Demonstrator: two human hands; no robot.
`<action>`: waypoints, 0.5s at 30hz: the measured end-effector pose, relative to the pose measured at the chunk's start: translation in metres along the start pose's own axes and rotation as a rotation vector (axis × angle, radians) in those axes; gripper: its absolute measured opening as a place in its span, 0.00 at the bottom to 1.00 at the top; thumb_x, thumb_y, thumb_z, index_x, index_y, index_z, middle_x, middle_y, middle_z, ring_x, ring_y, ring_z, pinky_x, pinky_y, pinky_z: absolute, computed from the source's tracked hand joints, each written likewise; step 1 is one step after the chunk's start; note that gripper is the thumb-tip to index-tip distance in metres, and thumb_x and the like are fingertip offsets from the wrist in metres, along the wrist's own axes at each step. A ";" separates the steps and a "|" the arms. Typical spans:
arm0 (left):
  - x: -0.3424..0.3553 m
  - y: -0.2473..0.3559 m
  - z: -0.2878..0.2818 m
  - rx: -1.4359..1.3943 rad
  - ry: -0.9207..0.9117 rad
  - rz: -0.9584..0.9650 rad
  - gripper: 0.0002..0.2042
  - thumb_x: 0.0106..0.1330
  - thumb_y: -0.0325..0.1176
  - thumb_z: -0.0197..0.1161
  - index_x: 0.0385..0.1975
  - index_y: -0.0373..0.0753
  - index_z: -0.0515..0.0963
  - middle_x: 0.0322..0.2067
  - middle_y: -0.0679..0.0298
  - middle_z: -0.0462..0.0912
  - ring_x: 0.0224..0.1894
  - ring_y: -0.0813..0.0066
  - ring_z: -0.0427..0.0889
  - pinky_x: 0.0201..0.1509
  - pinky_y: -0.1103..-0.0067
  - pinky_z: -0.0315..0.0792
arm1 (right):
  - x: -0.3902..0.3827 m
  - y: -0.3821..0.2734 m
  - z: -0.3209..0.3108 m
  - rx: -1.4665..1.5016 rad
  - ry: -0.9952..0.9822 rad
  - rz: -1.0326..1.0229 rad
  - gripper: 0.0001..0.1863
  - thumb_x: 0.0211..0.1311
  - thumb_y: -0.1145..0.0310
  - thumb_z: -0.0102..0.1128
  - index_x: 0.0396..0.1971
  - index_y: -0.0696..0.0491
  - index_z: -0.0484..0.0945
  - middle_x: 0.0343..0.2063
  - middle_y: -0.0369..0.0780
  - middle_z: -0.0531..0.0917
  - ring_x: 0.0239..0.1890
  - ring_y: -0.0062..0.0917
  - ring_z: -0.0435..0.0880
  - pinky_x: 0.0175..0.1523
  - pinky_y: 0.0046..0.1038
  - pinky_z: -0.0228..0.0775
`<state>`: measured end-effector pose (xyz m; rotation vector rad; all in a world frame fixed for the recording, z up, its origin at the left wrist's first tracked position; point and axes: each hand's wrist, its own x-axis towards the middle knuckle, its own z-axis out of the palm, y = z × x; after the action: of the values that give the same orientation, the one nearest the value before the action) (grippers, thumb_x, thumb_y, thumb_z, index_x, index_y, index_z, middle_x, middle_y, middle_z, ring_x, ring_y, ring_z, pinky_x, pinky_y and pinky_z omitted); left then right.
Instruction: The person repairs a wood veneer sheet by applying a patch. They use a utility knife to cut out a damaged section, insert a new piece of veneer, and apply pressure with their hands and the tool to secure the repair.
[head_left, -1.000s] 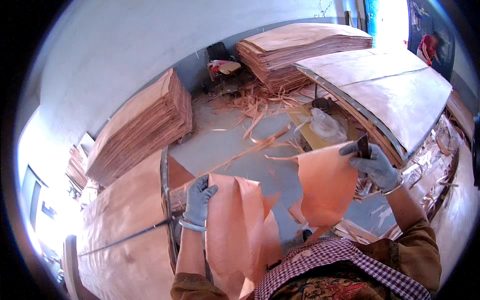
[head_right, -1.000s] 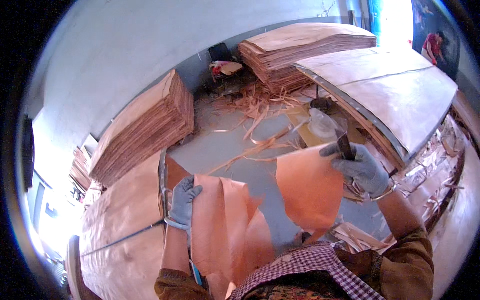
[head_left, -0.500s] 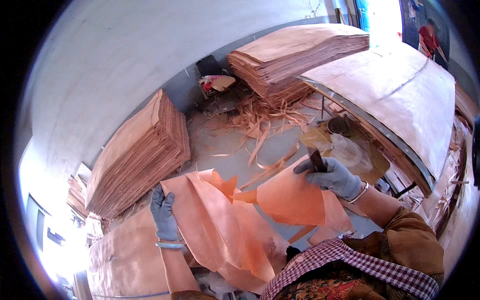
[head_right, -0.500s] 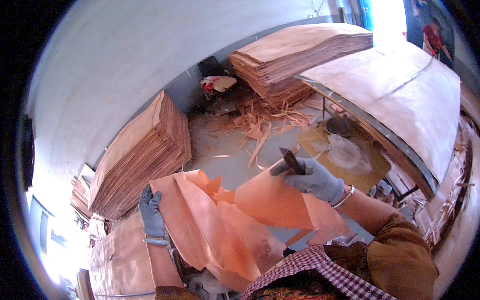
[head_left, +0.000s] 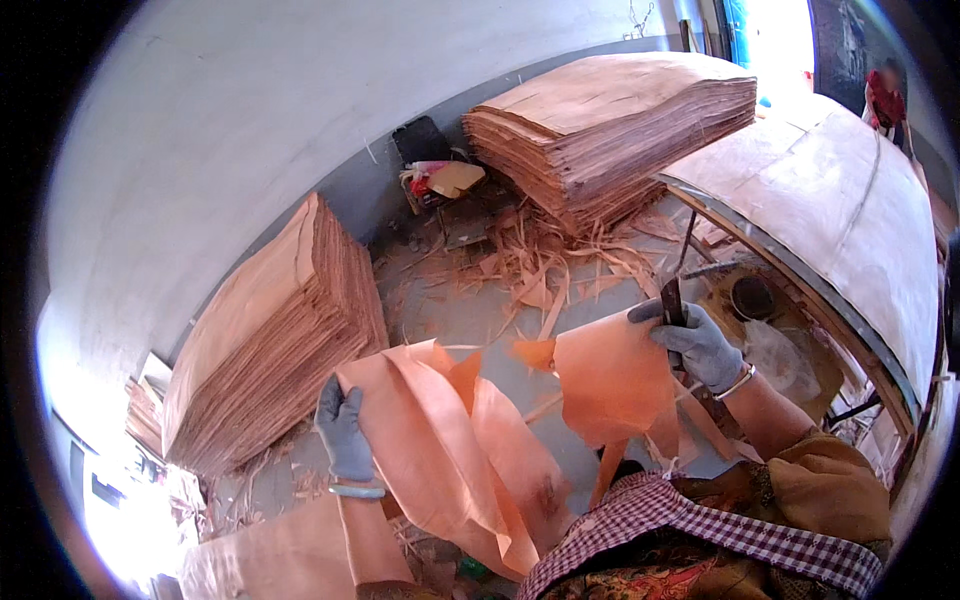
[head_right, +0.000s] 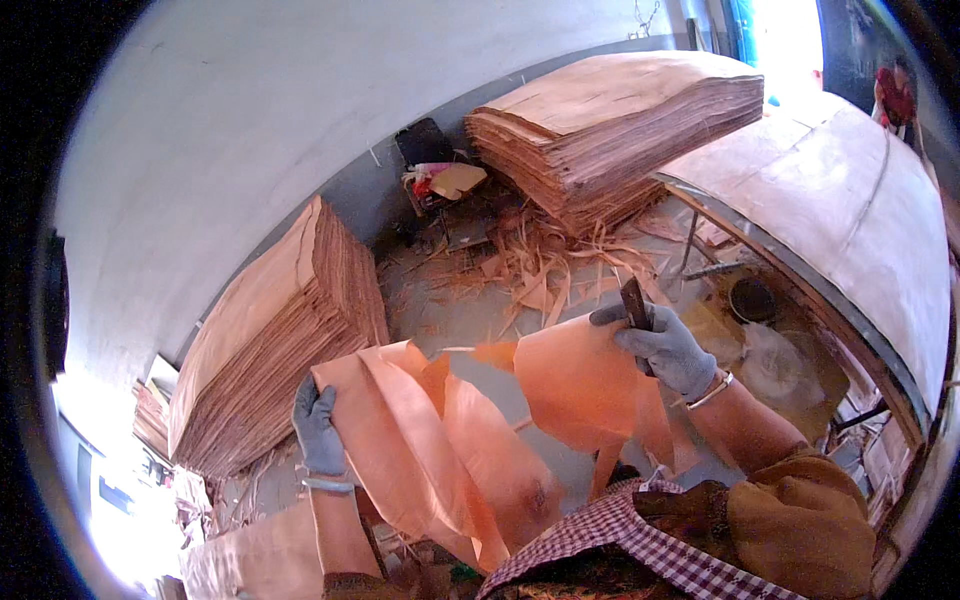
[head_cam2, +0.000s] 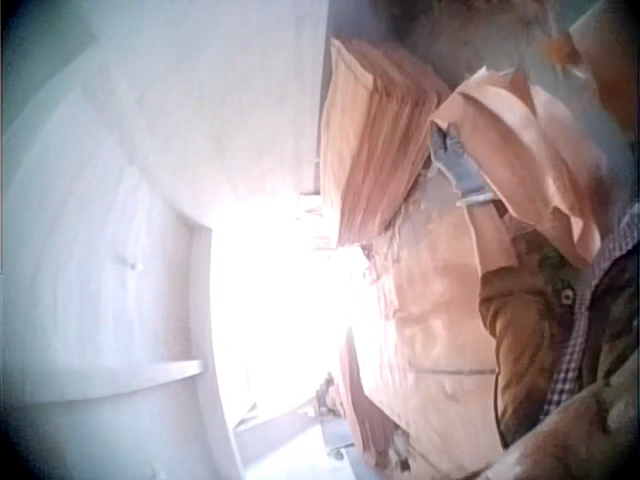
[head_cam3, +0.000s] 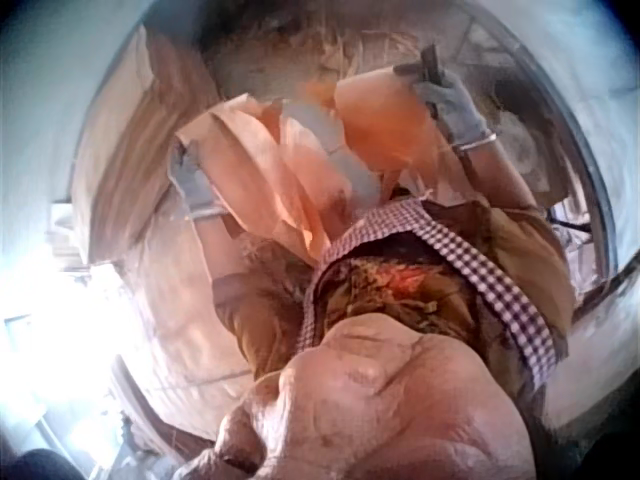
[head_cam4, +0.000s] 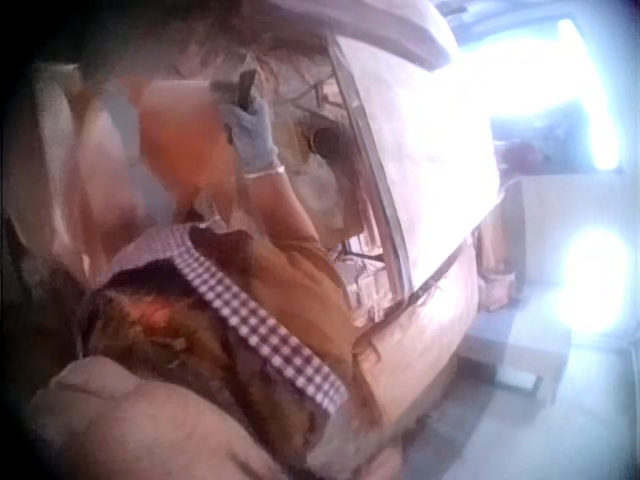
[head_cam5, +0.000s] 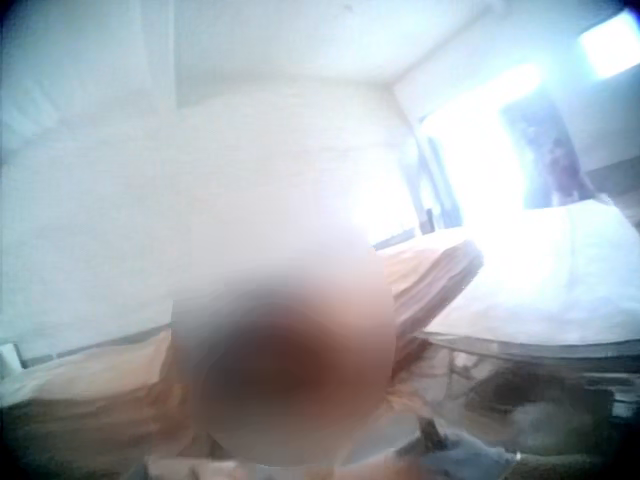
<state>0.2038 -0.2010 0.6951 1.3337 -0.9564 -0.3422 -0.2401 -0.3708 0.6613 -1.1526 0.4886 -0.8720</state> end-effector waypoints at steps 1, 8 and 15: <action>0.016 -0.008 -0.009 0.023 0.032 0.006 0.16 0.60 0.25 0.58 0.48 0.29 0.72 0.43 0.65 0.76 0.43 0.80 0.73 0.50 0.82 0.68 | 0.029 0.012 0.000 -0.027 0.033 -0.057 0.18 0.53 0.68 0.61 0.44 0.57 0.75 0.24 0.26 0.74 0.15 0.06 0.63 0.18 0.11 0.51; 0.138 -0.047 -0.035 0.107 0.178 0.048 0.17 0.59 0.24 0.58 0.50 0.30 0.71 0.43 0.65 0.76 0.45 0.80 0.72 0.50 0.83 0.67 | 0.220 0.058 0.023 -0.027 0.000 -0.057 0.17 0.53 0.70 0.60 0.44 0.56 0.76 0.23 0.26 0.74 0.15 0.07 0.64 0.18 0.11 0.53; 0.132 -0.038 -0.148 0.337 0.543 0.026 0.19 0.61 0.27 0.56 0.52 0.28 0.69 0.47 0.63 0.73 0.46 0.78 0.72 0.51 0.81 0.68 | 0.356 0.106 0.137 -0.121 -0.352 0.060 0.15 0.56 0.73 0.56 0.45 0.54 0.77 0.22 0.25 0.71 0.17 0.08 0.60 0.22 0.13 0.52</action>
<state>0.4043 -0.2055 0.7205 1.6059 -0.5830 0.2099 0.1064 -0.5614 0.6442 -1.3626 0.2868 -0.5763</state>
